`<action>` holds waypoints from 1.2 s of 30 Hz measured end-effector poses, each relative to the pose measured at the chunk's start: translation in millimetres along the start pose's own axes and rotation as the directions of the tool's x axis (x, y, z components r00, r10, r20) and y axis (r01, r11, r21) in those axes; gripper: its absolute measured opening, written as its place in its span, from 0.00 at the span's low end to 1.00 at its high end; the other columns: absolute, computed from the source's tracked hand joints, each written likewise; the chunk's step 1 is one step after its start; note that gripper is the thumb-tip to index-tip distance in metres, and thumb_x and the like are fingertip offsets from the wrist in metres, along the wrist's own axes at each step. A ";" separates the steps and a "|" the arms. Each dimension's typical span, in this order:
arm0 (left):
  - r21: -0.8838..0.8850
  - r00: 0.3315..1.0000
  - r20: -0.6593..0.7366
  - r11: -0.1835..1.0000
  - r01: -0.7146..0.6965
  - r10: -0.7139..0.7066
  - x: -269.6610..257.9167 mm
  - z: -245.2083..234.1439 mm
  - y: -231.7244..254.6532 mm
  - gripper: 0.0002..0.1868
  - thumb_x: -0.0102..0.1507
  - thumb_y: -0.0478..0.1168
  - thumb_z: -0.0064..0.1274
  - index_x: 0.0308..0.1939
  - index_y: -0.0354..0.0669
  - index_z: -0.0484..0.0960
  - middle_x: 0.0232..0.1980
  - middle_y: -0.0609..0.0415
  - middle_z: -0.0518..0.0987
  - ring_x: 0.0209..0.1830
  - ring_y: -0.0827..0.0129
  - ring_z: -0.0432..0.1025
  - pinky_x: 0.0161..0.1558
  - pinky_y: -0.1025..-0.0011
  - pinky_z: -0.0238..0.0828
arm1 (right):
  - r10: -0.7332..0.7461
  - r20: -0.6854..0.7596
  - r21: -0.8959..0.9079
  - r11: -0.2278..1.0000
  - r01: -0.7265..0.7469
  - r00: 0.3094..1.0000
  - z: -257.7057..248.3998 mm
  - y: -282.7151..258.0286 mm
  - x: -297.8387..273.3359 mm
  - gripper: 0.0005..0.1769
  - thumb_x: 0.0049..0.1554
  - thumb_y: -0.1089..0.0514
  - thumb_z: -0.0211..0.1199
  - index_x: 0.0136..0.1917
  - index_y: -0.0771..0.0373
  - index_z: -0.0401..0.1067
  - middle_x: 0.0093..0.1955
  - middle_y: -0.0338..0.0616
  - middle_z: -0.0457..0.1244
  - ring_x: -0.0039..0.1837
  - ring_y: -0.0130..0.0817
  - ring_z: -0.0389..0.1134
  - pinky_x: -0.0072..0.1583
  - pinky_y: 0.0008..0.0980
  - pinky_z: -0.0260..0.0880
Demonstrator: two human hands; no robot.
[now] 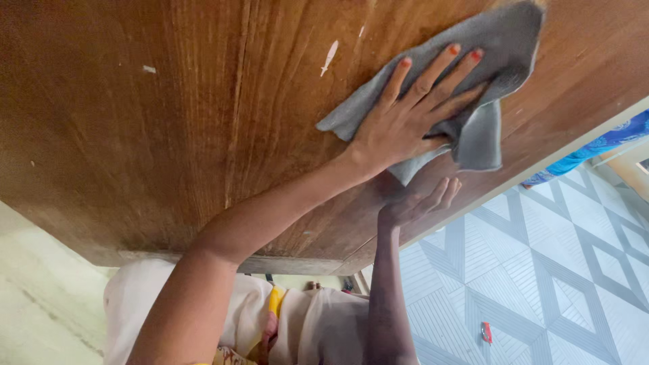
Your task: The person wipes a wooden door with a cloth, cleaning the door surface and around the metal handle.
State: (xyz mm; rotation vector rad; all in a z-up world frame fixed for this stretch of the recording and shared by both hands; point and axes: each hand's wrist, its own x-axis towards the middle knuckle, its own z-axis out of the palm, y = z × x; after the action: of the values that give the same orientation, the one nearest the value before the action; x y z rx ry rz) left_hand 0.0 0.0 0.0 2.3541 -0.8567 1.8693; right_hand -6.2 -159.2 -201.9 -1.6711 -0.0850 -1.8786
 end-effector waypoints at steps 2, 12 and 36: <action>-0.008 1.000 0.023 1.000 -0.011 0.011 -42.9 8.2 8.1 0.49 0.69 0.84 0.25 0.84 0.64 0.46 0.88 0.58 0.36 0.87 0.57 0.28 0.77 0.41 0.08 | 0.145 0.050 0.006 0.989 -0.146 0.988 7.0 -15.3 -0.6 0.33 0.71 0.38 0.47 0.81 0.59 0.55 0.81 0.52 0.46 0.85 0.50 0.47 0.83 0.57 0.51; -0.021 0.978 0.146 0.989 -0.148 0.150 -187.4 4.8 -28.8 0.49 0.67 0.82 0.33 0.86 0.73 0.44 0.88 0.56 0.36 0.86 0.58 0.24 0.76 0.38 0.07 | -0.154 0.102 -0.058 0.985 0.160 0.983 7.6 -23.5 -5.1 0.32 0.71 0.39 0.38 0.78 0.63 0.55 0.82 0.52 0.44 0.86 0.57 0.41 0.84 0.62 0.45; 0.021 0.980 0.180 0.996 -0.086 0.081 -282.2 6.0 -48.9 0.46 0.64 0.81 0.45 0.82 0.79 0.54 0.88 0.54 0.34 0.86 0.55 0.22 0.76 0.35 0.11 | -0.104 0.322 -0.305 0.930 0.207 0.941 18.9 -65.9 -21.9 0.36 0.72 0.35 0.34 0.83 0.57 0.50 0.86 0.59 0.34 0.87 0.60 0.33 0.82 0.67 0.28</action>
State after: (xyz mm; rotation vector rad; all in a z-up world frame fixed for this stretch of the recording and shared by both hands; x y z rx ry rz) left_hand -11.9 153.3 -241.7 2.5737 -0.9635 1.7284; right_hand -20.9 -89.0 -195.6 -2.2399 -0.0233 -1.8116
